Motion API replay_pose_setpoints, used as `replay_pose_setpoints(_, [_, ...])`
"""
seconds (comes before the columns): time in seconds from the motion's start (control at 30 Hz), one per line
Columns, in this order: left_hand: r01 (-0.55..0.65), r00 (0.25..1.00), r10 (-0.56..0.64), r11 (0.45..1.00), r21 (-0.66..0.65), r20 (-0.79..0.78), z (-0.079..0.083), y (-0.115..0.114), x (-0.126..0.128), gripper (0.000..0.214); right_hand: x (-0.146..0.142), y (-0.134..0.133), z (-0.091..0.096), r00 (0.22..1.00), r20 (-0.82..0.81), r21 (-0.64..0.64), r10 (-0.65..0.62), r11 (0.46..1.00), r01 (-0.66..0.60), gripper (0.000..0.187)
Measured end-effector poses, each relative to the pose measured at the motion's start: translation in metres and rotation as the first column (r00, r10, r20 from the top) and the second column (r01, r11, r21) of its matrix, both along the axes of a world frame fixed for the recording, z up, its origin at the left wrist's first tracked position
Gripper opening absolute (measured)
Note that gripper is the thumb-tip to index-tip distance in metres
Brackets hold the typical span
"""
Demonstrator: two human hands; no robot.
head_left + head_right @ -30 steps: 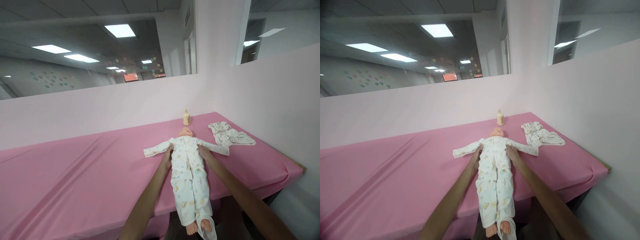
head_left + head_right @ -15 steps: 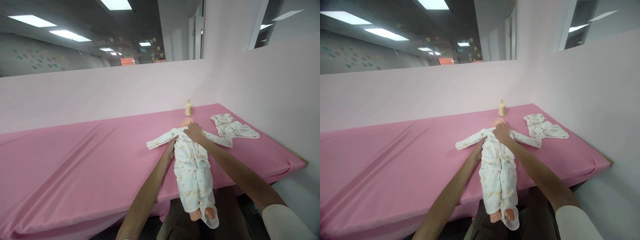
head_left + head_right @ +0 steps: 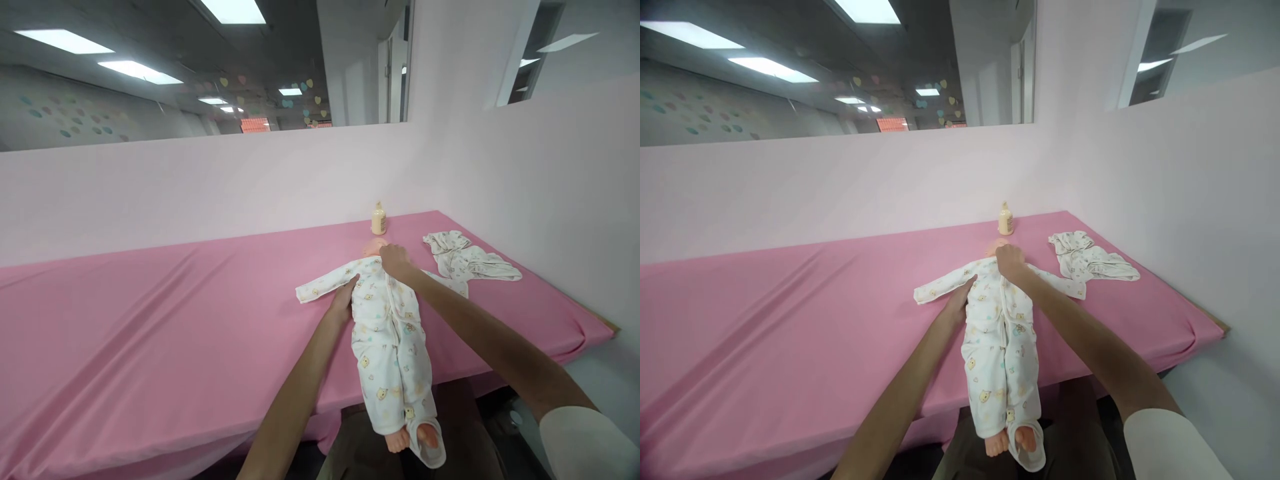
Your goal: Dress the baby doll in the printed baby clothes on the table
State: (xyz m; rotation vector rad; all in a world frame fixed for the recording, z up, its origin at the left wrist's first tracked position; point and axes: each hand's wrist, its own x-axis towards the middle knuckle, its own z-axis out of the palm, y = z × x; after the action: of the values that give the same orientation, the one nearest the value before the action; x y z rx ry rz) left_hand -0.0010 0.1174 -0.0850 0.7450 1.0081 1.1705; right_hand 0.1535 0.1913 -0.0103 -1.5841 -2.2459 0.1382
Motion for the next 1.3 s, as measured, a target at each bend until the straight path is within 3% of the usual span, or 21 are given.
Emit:
replay_pose_setpoints(0.07, [0.034, 0.992, -0.032, 0.999, 0.015, -0.122, 0.005, -0.005, -0.006, 0.042, 0.000, -0.002, 0.001, 1.000, -0.009, 0.002, -0.019, 1.000, 0.019, 0.016])
replay_pose_setpoints(0.13, [0.021, 0.933, -0.008, 0.999, 0.034, -0.360, 0.012, -0.011, -0.013, 0.037, 0.001, -0.003, 0.000, 0.998, -0.046, 0.009, -0.036, 0.999, 0.036, 0.016])
replay_pose_setpoints(0.23, [-0.099, 0.681, 0.222, 0.972, 0.212, -0.698, 0.026, -0.014, -0.017, 0.028, 0.002, -0.003, -0.003, 0.988, -0.145, 0.016, -0.053, 0.998, 0.055, 0.014])
replay_pose_setpoints(0.3, [-0.098, 0.513, 0.390, 0.912, 0.399, -0.765, 0.036, -0.008, -0.012, 0.026, 0.003, -0.001, -0.006, 0.972, -0.229, 0.014, -0.043, 0.999, 0.047, 0.013])
replay_pose_setpoints(0.37, [-0.002, 0.392, 0.499, 0.841, 0.542, -0.773, 0.046, 0.006, -0.001, 0.027, 0.003, 0.000, -0.011, 0.948, -0.319, 0.018, -0.007, 1.000, 0.014, 0.018])
replay_pose_setpoints(0.43, [0.153, 0.302, 0.533, 0.791, 0.592, -0.790, 0.054, 0.023, 0.011, 0.028, 0.004, 0.002, -0.018, 0.913, -0.407, 0.043, 0.039, 0.999, -0.023, 0.021])
replay_pose_setpoints(0.53, [0.388, 0.197, 0.453, 0.778, 0.494, -0.869, 0.059, 0.046, 0.026, 0.020, 0.007, 0.007, -0.035, 0.850, -0.517, 0.094, 0.102, 0.994, -0.062, 0.022])
replay_pose_setpoints(0.57, [0.426, 0.169, 0.435, 0.777, 0.464, -0.884, 0.058, 0.051, 0.029, 0.021, 0.009, 0.009, -0.042, 0.810, -0.571, 0.104, 0.133, 0.991, -0.089, 0.024])
replay_pose_setpoints(0.6, [0.442, 0.150, 0.434, 0.774, 0.453, -0.888, 0.057, 0.055, 0.031, 0.022, 0.012, 0.011, -0.048, 0.723, -0.671, 0.103, 0.165, 0.986, -0.130, 0.026])
replay_pose_setpoints(0.7, [0.424, 0.154, 0.472, 0.762, 0.490, -0.868, 0.048, 0.060, 0.035, 0.023, 0.018, 0.014, -0.063, 0.549, -0.817, 0.098, 0.175, 0.981, -0.167, 0.031])
replay_pose_setpoints(1.0, [0.378, 0.311, 0.482, 0.728, 0.572, -0.819, 0.038, 0.055, 0.033, 0.025, 0.022, 0.013, -0.066, 0.458, -0.884, -0.020, 0.091, 0.973, -0.231, 0.031])
replay_pose_setpoints(1.07, [0.375, 0.341, 0.484, 0.716, 0.589, -0.806, 0.037, 0.054, 0.032, 0.027, 0.021, 0.011, -0.066, 0.478, -0.875, -0.024, 0.079, 0.979, -0.205, 0.029])
replay_pose_setpoints(1.3, [0.330, 0.394, 0.504, 0.703, 0.630, -0.769, 0.031, 0.053, 0.027, 0.026, 0.024, -0.002, -0.060, 0.664, -0.747, -0.034, -0.032, 0.999, 0.009, 0.022])
